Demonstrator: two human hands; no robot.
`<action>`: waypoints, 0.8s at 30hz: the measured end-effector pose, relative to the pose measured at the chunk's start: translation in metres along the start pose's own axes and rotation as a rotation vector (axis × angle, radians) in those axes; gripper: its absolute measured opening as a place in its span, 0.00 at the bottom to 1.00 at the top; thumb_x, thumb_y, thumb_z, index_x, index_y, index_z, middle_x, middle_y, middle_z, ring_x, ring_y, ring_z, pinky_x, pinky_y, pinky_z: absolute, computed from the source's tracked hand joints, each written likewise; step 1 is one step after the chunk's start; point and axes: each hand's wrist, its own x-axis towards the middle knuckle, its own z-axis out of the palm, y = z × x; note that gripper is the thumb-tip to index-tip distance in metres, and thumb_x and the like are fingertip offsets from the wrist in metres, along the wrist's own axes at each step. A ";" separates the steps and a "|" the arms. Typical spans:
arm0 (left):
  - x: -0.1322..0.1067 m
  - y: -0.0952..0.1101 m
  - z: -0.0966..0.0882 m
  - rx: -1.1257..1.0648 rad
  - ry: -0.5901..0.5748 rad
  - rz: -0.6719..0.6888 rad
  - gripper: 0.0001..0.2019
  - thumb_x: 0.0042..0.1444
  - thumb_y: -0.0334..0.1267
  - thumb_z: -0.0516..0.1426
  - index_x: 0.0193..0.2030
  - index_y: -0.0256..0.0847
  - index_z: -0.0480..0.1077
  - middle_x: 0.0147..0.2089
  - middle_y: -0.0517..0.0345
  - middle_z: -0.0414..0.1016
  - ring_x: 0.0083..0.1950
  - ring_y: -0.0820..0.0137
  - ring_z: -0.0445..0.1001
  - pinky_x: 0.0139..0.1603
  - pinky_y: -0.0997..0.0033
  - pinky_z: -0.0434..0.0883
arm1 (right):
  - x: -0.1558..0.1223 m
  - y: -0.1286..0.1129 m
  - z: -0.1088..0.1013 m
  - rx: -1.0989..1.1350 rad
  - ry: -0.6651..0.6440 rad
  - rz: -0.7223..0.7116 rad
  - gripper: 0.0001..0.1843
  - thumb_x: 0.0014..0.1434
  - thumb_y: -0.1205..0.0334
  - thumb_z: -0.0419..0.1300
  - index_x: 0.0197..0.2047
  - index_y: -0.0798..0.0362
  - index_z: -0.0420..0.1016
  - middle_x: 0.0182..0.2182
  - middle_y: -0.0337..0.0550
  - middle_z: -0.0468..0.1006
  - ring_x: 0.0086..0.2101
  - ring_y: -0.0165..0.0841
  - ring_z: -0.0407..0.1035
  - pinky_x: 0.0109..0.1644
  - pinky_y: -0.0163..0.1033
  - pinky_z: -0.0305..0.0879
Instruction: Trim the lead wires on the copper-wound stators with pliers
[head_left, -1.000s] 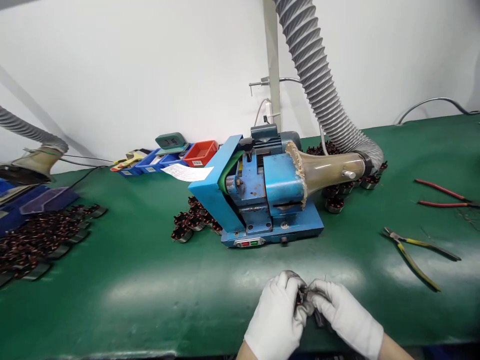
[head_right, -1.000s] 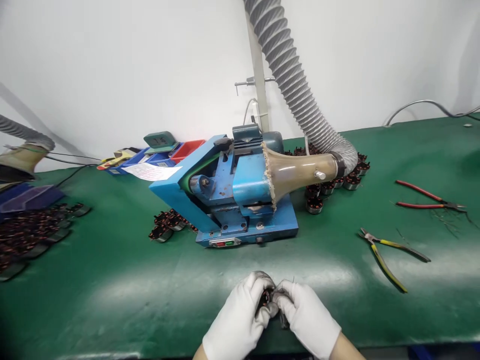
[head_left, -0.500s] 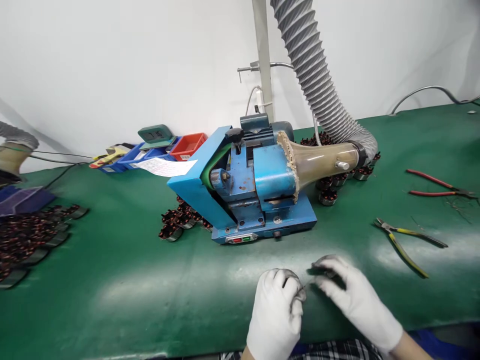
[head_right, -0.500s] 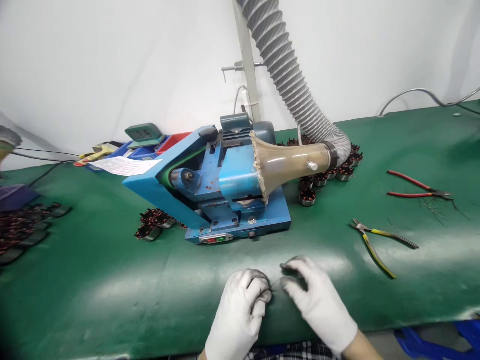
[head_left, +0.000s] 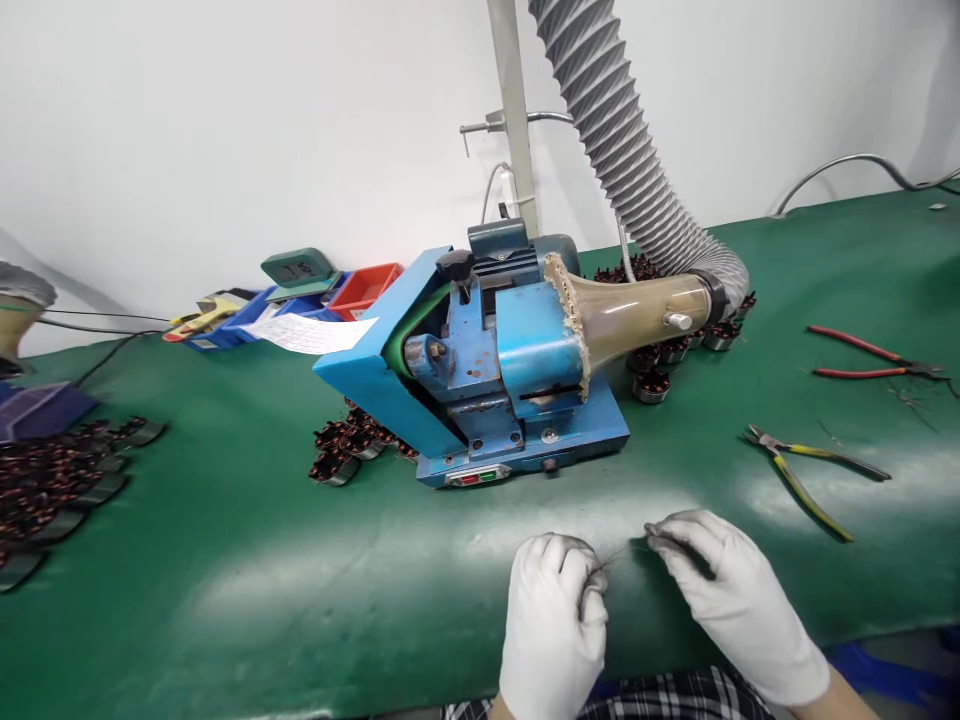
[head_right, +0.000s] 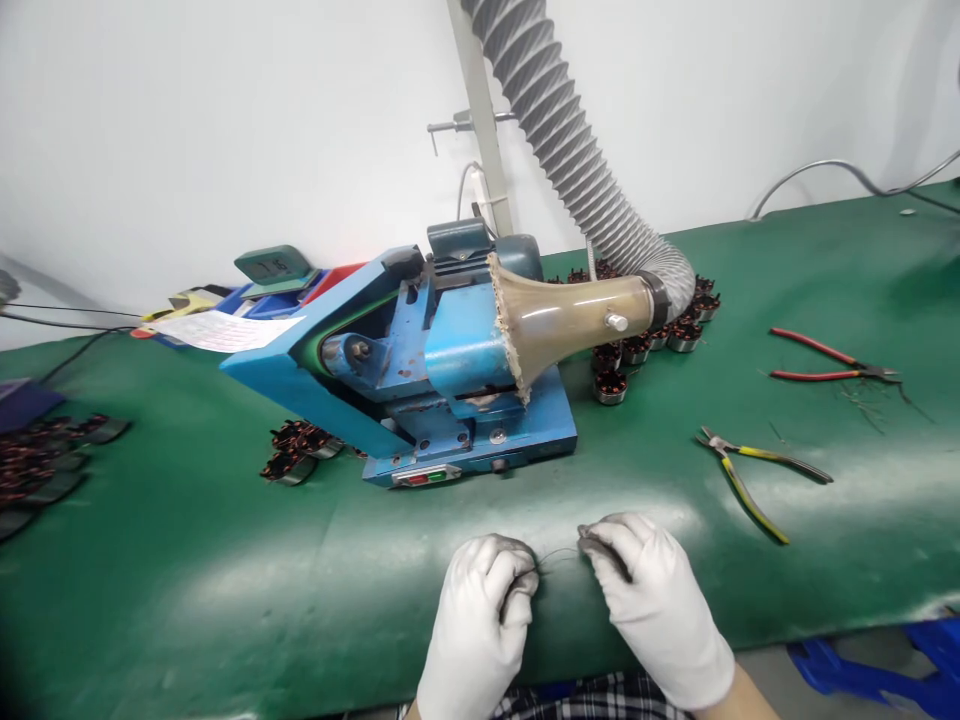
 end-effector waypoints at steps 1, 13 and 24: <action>0.000 0.000 0.001 0.000 0.008 0.003 0.08 0.51 0.26 0.47 0.30 0.41 0.63 0.34 0.57 0.67 0.37 0.66 0.64 0.40 0.63 0.61 | -0.001 -0.003 0.000 0.016 -0.014 -0.015 0.03 0.60 0.69 0.54 0.38 0.53 0.66 0.32 0.43 0.73 0.32 0.31 0.69 0.38 0.37 0.66; -0.003 -0.002 -0.002 -0.021 -0.026 0.015 0.08 0.53 0.27 0.47 0.33 0.41 0.64 0.37 0.56 0.69 0.39 0.65 0.65 0.42 0.62 0.63 | 0.005 -0.027 0.012 0.113 -0.237 -0.124 0.12 0.62 0.71 0.47 0.48 0.53 0.62 0.41 0.48 0.68 0.41 0.35 0.65 0.45 0.43 0.66; -0.001 -0.003 -0.004 -0.007 -0.083 -0.005 0.13 0.47 0.24 0.47 0.38 0.41 0.65 0.39 0.55 0.68 0.41 0.63 0.65 0.44 0.57 0.65 | 0.018 -0.029 0.014 -0.057 -0.511 -0.324 0.09 0.56 0.76 0.50 0.36 0.55 0.67 0.30 0.44 0.71 0.28 0.36 0.65 0.31 0.40 0.63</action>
